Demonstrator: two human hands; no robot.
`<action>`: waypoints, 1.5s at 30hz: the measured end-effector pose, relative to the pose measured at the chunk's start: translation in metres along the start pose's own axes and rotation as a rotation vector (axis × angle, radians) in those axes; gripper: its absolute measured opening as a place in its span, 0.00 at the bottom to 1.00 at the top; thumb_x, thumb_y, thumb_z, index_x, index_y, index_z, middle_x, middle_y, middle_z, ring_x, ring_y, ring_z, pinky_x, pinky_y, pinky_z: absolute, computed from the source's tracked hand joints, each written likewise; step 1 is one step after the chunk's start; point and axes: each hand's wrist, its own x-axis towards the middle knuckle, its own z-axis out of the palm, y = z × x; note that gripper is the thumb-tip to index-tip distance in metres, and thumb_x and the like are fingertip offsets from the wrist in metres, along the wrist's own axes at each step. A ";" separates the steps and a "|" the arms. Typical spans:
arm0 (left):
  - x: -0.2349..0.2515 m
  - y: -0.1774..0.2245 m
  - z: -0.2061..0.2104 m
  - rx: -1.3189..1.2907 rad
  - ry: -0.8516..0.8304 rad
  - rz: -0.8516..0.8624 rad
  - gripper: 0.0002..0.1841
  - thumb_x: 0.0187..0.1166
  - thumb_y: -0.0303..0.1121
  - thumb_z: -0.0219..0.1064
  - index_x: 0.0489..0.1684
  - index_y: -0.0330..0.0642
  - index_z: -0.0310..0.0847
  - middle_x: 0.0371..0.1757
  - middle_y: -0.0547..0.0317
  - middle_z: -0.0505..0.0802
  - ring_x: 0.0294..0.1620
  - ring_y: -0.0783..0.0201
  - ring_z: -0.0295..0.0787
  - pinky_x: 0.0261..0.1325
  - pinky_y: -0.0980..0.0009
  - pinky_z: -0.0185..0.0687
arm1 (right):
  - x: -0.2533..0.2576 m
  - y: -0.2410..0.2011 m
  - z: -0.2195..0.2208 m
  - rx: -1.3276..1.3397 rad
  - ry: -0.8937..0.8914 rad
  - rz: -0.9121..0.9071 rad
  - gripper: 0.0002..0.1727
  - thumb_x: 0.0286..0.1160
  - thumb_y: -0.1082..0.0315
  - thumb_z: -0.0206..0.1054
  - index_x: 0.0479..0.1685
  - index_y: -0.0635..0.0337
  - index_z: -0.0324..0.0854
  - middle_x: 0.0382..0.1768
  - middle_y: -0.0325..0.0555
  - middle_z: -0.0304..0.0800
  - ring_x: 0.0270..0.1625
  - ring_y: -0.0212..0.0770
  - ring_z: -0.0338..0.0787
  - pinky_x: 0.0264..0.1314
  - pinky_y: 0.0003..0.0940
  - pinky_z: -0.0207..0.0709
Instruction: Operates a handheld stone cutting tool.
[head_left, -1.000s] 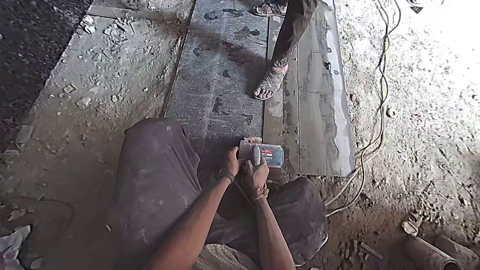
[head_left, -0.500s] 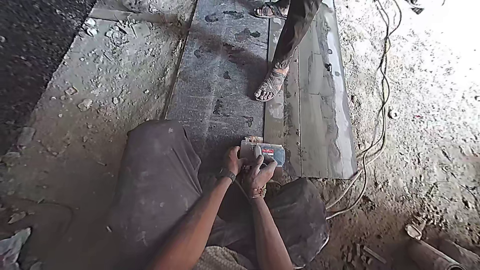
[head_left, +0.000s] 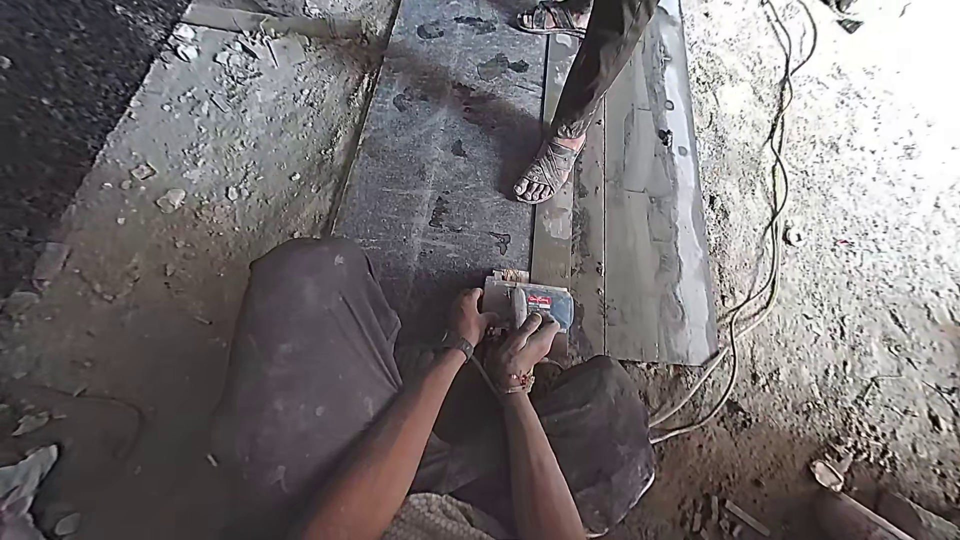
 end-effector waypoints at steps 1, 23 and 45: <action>0.000 0.001 0.000 -0.001 0.000 -0.001 0.31 0.70 0.33 0.79 0.73 0.30 0.78 0.72 0.37 0.85 0.76 0.46 0.80 0.83 0.55 0.69 | 0.000 0.000 0.000 -0.003 0.004 0.002 0.30 0.85 0.50 0.47 0.55 0.72 0.77 0.45 0.56 0.86 0.49 0.45 0.88 0.56 0.41 0.83; 0.008 0.011 -0.003 -0.059 0.059 -0.049 0.33 0.67 0.33 0.82 0.73 0.31 0.77 0.69 0.38 0.88 0.72 0.48 0.84 0.80 0.56 0.72 | 0.013 -0.004 0.012 0.003 0.045 -0.007 0.26 0.86 0.54 0.48 0.54 0.72 0.77 0.41 0.53 0.86 0.44 0.43 0.88 0.52 0.38 0.83; 0.026 0.016 -0.010 -0.026 0.053 -0.013 0.30 0.69 0.34 0.81 0.71 0.30 0.79 0.70 0.38 0.87 0.75 0.46 0.82 0.82 0.54 0.71 | 0.025 -0.017 0.021 -0.001 0.069 -0.003 0.24 0.88 0.57 0.47 0.52 0.72 0.78 0.41 0.54 0.86 0.46 0.44 0.88 0.53 0.39 0.82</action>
